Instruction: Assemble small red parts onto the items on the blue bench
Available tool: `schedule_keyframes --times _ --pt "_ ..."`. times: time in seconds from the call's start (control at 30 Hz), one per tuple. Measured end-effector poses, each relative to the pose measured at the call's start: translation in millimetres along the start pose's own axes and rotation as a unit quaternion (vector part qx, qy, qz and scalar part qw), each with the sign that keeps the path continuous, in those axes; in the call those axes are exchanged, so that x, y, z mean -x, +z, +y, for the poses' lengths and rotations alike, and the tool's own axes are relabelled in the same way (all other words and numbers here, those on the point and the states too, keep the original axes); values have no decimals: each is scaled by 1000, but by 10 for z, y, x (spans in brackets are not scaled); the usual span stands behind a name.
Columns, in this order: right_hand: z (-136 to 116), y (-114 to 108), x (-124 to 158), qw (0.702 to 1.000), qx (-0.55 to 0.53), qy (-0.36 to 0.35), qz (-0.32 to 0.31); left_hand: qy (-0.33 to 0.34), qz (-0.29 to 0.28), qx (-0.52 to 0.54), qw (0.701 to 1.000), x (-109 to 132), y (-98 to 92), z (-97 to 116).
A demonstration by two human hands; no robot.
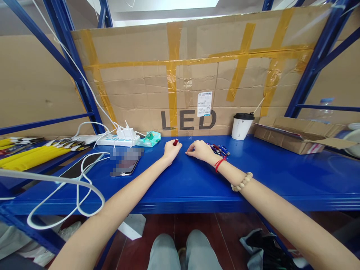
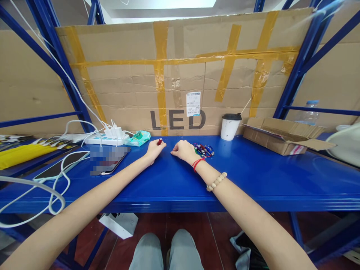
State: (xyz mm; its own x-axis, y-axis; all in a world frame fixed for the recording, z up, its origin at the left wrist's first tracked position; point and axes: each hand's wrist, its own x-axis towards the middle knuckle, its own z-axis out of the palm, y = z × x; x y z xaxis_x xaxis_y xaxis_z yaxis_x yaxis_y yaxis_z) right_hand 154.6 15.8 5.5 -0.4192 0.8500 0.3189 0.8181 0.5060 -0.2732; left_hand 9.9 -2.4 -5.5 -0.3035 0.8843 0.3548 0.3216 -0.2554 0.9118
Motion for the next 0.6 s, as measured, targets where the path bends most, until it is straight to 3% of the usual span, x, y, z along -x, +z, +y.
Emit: schedule_keyframes --times 0.6 --pt "-4 15 11 1000 -17 -1 0 -5 -2 -6 1000 13 -7 20"
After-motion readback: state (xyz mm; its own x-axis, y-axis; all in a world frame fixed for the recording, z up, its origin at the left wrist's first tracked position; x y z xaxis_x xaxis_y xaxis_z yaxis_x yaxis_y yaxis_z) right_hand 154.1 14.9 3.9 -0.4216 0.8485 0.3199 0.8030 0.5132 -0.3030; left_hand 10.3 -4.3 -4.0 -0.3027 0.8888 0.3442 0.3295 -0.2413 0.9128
